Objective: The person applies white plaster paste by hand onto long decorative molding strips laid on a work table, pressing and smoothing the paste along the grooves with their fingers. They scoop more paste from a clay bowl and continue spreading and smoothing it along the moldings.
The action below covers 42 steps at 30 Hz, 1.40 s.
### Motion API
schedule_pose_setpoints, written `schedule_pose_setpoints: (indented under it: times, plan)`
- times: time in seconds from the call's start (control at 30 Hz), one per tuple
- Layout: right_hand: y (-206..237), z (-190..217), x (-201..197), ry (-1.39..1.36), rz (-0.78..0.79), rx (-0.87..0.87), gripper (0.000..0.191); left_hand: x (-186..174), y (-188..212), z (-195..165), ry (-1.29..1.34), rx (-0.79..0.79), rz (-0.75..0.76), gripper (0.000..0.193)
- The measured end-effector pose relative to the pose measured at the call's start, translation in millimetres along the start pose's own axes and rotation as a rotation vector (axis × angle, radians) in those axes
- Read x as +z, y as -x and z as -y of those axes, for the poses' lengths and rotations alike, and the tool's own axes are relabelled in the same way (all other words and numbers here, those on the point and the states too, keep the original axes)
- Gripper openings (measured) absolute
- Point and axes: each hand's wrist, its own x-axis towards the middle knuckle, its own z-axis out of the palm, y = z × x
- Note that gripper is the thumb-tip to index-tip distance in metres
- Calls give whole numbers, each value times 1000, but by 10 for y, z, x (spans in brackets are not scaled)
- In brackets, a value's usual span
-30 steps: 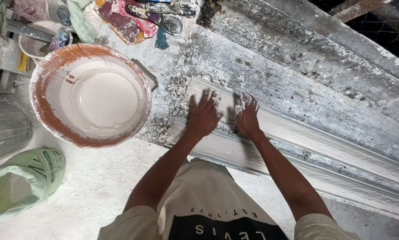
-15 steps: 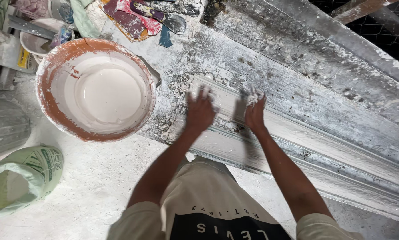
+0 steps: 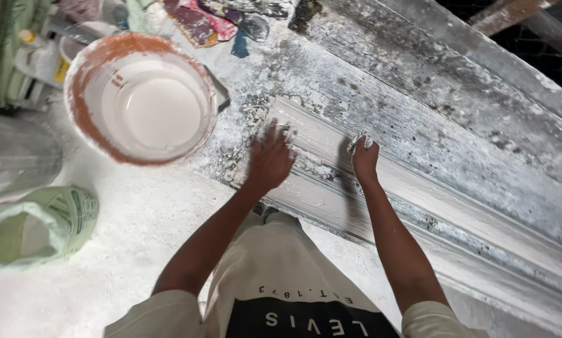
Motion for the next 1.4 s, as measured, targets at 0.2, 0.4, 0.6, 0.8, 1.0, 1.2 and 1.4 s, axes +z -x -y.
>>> schedule_pose_setpoints:
  times: [0.2, 0.4, 0.6, 0.8, 1.0, 1.2, 1.4]
  plan:
    - [-195, 214, 491, -775, 236, 279, 34, -381, 825, 318, 73, 13, -343, 45]
    - [25, 1107, 1128, -766, 762, 89, 34, -1026, 1381, 665, 167, -151, -599, 33]
    - [362, 2103, 2205, -307, 1021, -198, 54, -1648, 1691, 1219, 388, -347, -1037, 33]
    - [681, 2566, 3841, 779, 1096, -467, 86, -1775, 1606, 2037, 356, -545, -1009, 38]
    - [1226, 2546, 4474, 1211, 1089, -961, 92, -1855, 1225, 2494, 568, -548, -797, 48]
    - [1233, 2411, 4189, 1423, 1254, -675, 53, -2066, 911, 2631, 350, -508, -769, 53]
    - [790, 2557, 4337, 1465, 1192, -786, 35, -2146, 939, 2614, 449, -598, -669, 44]
